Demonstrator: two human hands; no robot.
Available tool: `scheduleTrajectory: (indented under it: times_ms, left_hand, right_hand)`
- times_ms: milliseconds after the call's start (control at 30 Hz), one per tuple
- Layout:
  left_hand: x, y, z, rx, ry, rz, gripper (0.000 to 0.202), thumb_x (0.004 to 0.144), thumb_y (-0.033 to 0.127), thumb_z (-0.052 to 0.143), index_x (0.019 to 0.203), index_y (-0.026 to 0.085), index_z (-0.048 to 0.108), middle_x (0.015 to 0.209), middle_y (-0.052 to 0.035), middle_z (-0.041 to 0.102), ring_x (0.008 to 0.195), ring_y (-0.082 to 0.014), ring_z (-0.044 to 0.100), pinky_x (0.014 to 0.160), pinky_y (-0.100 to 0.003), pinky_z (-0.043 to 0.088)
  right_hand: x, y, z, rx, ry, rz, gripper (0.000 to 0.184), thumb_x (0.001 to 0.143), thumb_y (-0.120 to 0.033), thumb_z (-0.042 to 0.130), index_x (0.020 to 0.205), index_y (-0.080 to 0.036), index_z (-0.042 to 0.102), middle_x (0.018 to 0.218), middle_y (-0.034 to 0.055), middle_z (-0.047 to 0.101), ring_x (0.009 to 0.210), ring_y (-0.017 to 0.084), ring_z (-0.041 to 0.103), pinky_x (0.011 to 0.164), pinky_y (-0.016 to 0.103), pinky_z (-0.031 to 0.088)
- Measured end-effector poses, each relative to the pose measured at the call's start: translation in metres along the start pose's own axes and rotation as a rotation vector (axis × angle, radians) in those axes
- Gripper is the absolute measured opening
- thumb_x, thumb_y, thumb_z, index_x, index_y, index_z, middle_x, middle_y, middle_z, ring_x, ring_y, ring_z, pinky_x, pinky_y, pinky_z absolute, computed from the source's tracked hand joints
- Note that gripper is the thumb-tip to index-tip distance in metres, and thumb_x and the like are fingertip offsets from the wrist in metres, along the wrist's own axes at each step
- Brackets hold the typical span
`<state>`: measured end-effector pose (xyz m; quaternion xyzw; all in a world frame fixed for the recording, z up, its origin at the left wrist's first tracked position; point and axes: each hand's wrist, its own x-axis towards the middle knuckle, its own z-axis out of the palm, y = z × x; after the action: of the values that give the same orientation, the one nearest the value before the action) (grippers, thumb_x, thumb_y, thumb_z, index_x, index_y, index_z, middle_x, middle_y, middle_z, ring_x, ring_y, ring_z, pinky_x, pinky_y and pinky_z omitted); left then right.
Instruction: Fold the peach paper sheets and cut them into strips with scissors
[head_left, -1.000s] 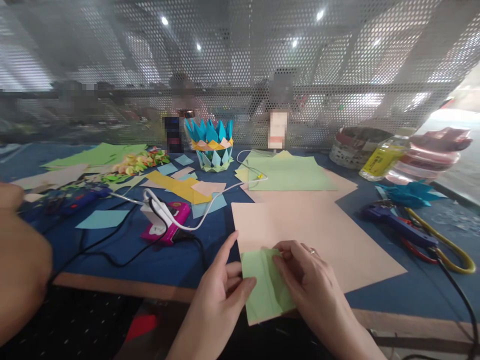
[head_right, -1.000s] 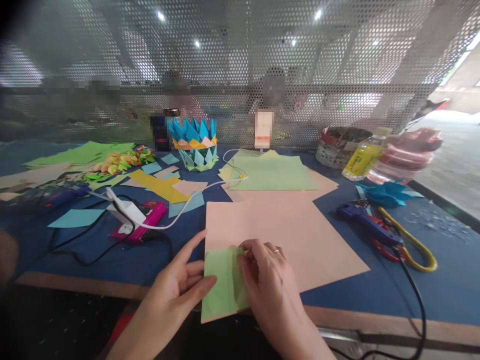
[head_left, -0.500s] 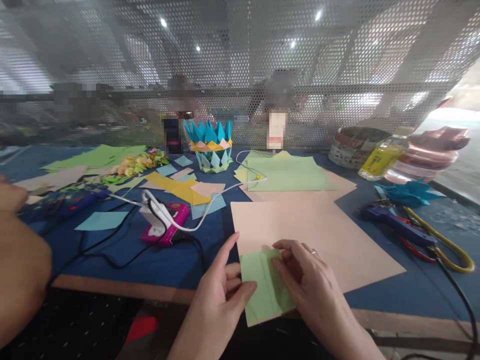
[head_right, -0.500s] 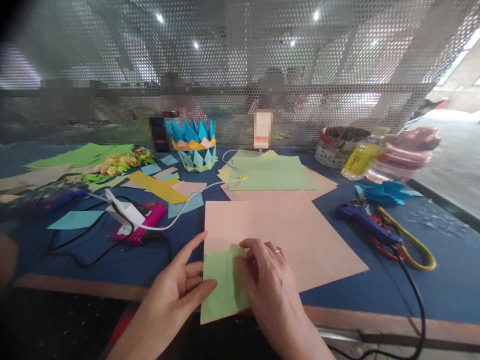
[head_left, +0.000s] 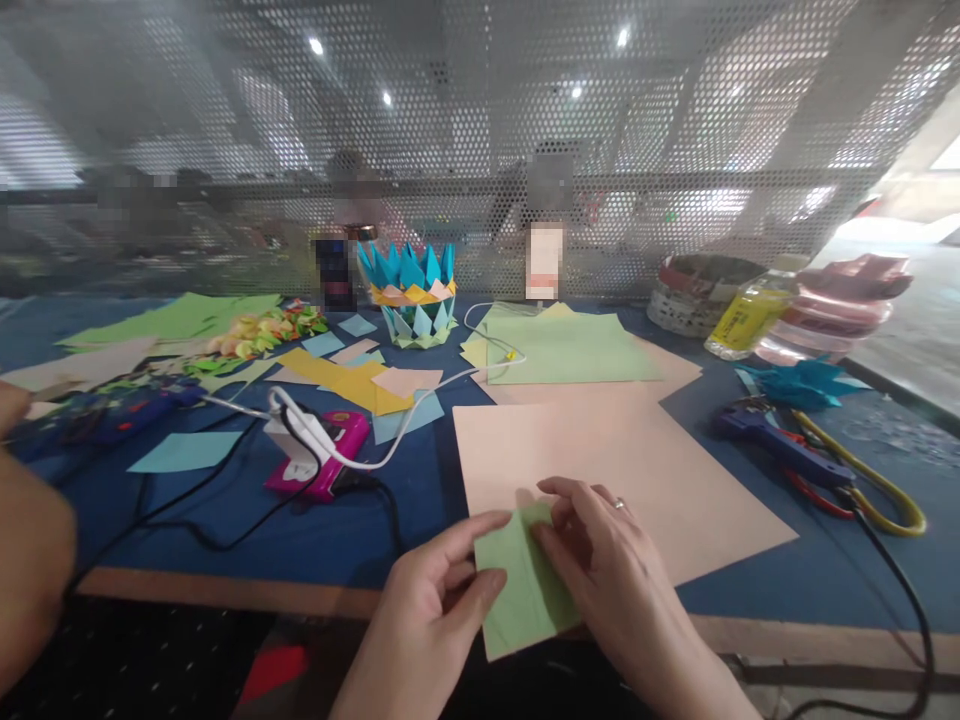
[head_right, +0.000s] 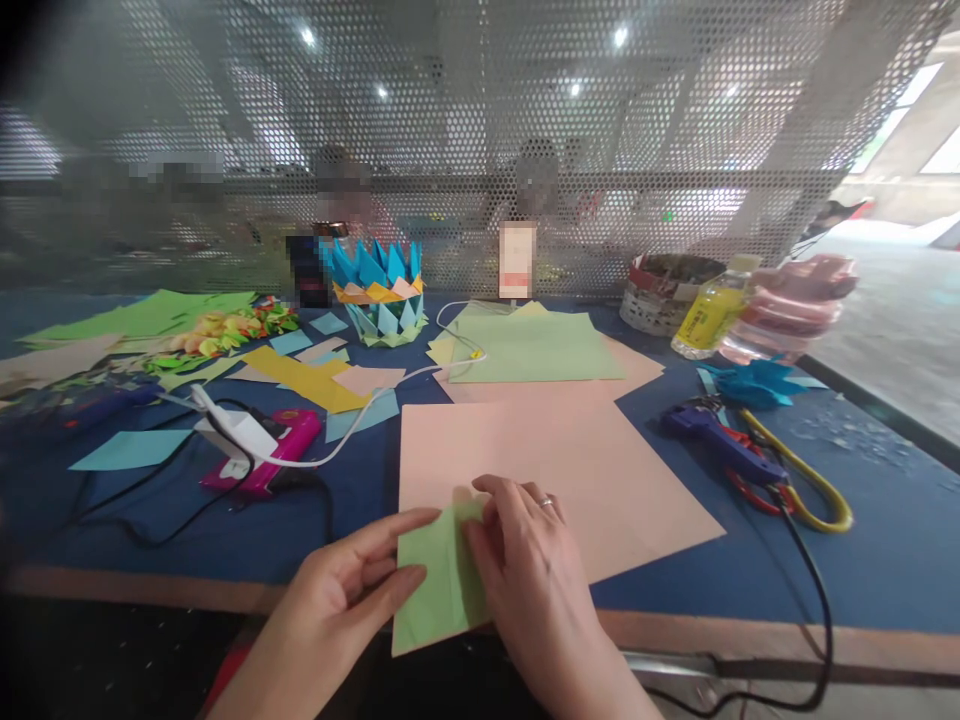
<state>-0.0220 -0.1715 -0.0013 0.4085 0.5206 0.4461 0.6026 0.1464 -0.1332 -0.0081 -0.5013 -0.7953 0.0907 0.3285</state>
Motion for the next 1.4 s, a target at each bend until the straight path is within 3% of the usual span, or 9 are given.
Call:
scheduleTrajectory:
  times_ms: [233,533,633,700,833,967,1100,1267,1400]
  left_hand:
    - [0.000,-0.006,-0.002,0.172,0.033,-0.007,0.049,0.072,0.043,0.065,0.113,0.016,0.066,0.070,-0.0034,0.072,0.079,-0.0220,0.068,0.072,-0.028,0.053]
    - [0.001,-0.005,-0.004,0.064,-0.003,-0.004,0.042,0.073,0.041,0.068,0.108,0.019,0.068,0.086,-0.0061,0.075,0.085,-0.0241,0.069,0.076,-0.030,0.055]
    - [0.001,-0.005,-0.005,0.070,-0.041,0.004,0.041,0.074,0.039,0.068,0.110,0.020,0.067,0.094,-0.0071,0.074,0.089,-0.0242,0.069,0.079,-0.030,0.055]
    - [0.001,-0.005,-0.004,0.058,-0.037,0.009,0.041,0.073,0.039,0.069,0.110,0.020,0.068,0.098,-0.0074,0.074,0.095,-0.0253,0.067,0.081,-0.031,0.055]
    - [0.002,-0.006,-0.006,0.065,-0.035,0.012,0.041,0.075,0.040,0.067,0.110,0.020,0.067,0.102,-0.0078,0.073,0.100,-0.0269,0.065,0.084,-0.032,0.054]
    - [0.003,-0.007,-0.010,0.138,-0.105,0.000,0.042,0.077,0.041,0.065,0.113,0.020,0.066,0.104,-0.0079,0.072,0.102,-0.0275,0.064,0.083,-0.031,0.054]
    - [0.001,-0.005,-0.006,0.106,-0.034,0.005,0.042,0.075,0.043,0.067,0.110,0.020,0.067,0.101,-0.0070,0.073,0.097,-0.0263,0.067,0.080,-0.030,0.055]
    - [-0.001,-0.007,-0.001,0.059,0.015,0.025,0.042,0.072,0.043,0.069,0.108,0.019,0.068,0.100,-0.0074,0.073,0.095,-0.0257,0.067,0.080,-0.030,0.055]
    - [0.000,-0.009,-0.002,0.061,0.022,0.042,0.045,0.073,0.043,0.067,0.111,0.018,0.066,0.096,-0.0080,0.074,0.094,-0.0260,0.067,0.077,-0.031,0.055]
  right_hand:
    - [-0.001,0.000,0.000,-0.092,0.048,-0.018,0.024,0.081,-0.017,0.053,0.105,-0.020,0.057,0.100,0.0083,0.062,0.089,0.023,0.058,0.073,0.036,0.045]
    - [-0.018,-0.009,-0.014,0.071,0.114,-0.215,0.015,0.084,-0.010,0.052,0.087,-0.021,0.062,0.081,0.0028,0.064,0.077,0.015,0.057,0.074,0.031,0.042]
    - [-0.029,-0.011,-0.008,0.114,0.183,-0.289,0.006,0.081,-0.020,0.060,0.086,-0.020,0.063,0.078,0.0019,0.063,0.074,0.015,0.057,0.073,0.030,0.042]
    - [-0.034,-0.011,-0.004,0.093,0.227,-0.338,0.012,0.079,-0.029,0.064,0.086,-0.020,0.063,0.079,0.0021,0.065,0.074,0.015,0.059,0.074,0.031,0.043]
    - [-0.036,-0.012,-0.002,-0.035,0.169,-0.399,0.014,0.077,-0.018,0.065,0.092,-0.019,0.064,0.083,0.0021,0.068,0.077,0.015,0.062,0.076,0.029,0.044]
    - [-0.037,-0.011,-0.003,-0.047,0.176,-0.399,0.010,0.080,-0.017,0.062,0.089,-0.020,0.064,0.079,0.0016,0.068,0.075,0.014,0.063,0.075,0.029,0.046]
    - [-0.038,-0.010,-0.003,-0.027,0.150,-0.376,0.008,0.082,-0.020,0.061,0.090,-0.020,0.064,0.081,0.0024,0.068,0.076,0.015,0.063,0.074,0.029,0.049]
    - [-0.039,-0.009,-0.006,0.022,0.115,-0.341,0.023,0.084,-0.040,0.061,0.092,-0.019,0.064,0.083,0.0064,0.067,0.077,0.018,0.063,0.070,0.029,0.053]
    - [-0.042,-0.007,-0.006,0.025,0.076,-0.273,0.021,0.085,-0.036,0.060,0.097,-0.019,0.064,0.088,0.0070,0.067,0.081,0.018,0.064,0.072,0.028,0.054]
